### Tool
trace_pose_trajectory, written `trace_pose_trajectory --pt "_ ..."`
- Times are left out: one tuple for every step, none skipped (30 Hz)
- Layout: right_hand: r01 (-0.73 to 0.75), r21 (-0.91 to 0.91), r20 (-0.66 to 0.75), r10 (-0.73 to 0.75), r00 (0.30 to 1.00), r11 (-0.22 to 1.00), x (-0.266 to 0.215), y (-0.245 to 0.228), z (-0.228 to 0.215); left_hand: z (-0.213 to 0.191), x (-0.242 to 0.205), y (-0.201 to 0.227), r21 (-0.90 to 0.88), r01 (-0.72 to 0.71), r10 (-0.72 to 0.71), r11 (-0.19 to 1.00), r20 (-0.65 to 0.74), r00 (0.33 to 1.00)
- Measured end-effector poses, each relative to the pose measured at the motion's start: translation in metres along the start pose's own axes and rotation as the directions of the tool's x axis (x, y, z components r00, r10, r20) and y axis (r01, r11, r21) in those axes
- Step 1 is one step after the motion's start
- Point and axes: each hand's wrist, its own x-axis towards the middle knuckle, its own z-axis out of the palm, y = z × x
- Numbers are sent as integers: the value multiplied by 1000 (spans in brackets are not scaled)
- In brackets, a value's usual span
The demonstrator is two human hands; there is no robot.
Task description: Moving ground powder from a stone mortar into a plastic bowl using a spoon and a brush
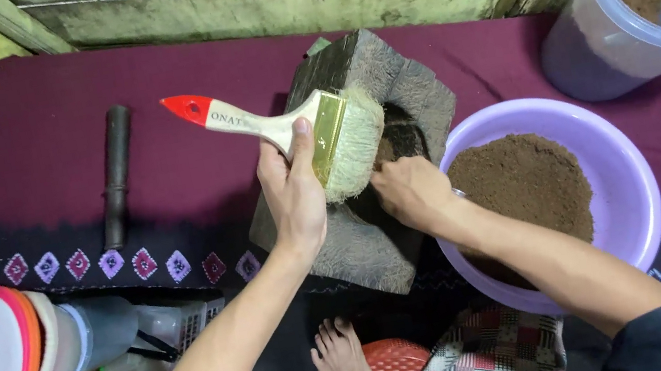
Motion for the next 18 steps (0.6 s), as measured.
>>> trace_pose_trajectory --pt "0 -2 6 0 1000 1000 -6 2 -12 -1 -2 -2 -4 5 -5 1000 0 1000" --pt "9 -28 5 -9 1000 1000 -12 4 -23 0 -3 -5 6 5 -5 1000 3 1000" --pt "18 -52 -2 -18 1000 999 -15 6 -35 -1 -3 -7 20 -1 1 1000 7 1000" --pt "17 -52 -2 -17 1000 999 -8 12 -29 -2 -4 -3 19 -2 2 1000 7 1000" --pt "-51 -43 -47 49 998 998 -3 18 -22 -2 -6 0 49 -33 32 998 32 999" --pt "-118 -31 -91 114 989 993 1 24 -15 -1 -9 4 77 -66 61 995 58 996" --pt "-123 -30 -85 120 989 992 10 27 -1 -2 -9 1 76 -60 56 995 64 996" --pt "-154 -67 -118 146 982 986 17 29 12 -2 -9 -2 81 -75 70 994 65 995" --pt "-188 -102 -157 170 973 977 27 33 25 -3 -8 -4 88 -95 89 992 68 994" --pt "-194 -100 -157 177 972 976 25 29 24 -2 -9 -7 89 -95 89 991 75 993" --pt "-207 -67 -210 189 959 976 26 25 21 -2 -9 -9 85 -97 92 992 69 993" --pt "-218 -33 -262 203 944 975 28 21 18 -2 -8 -10 81 -99 94 992 64 994" --pt "-222 -31 -264 206 942 975 16 20 13 -2 -8 -11 82 -102 96 991 68 993" --pt "-156 31 -192 159 968 987 4 18 8 -3 -8 -12 92 -104 98 990 66 993" --pt "-91 95 -125 103 987 991 -6 18 2 -3 -8 -12 101 -108 102 989 62 993" --pt "-92 94 -129 104 986 991 -13 16 -4 -3 -8 -12 100 -112 107 989 62 992" --pt "-87 90 -78 94 993 992 -21 15 -10 -3 -8 -12 108 -121 115 987 54 992" --pt "-82 85 -26 85 996 993 -28 14 -15 -2 -8 -11 115 -129 124 985 45 991"
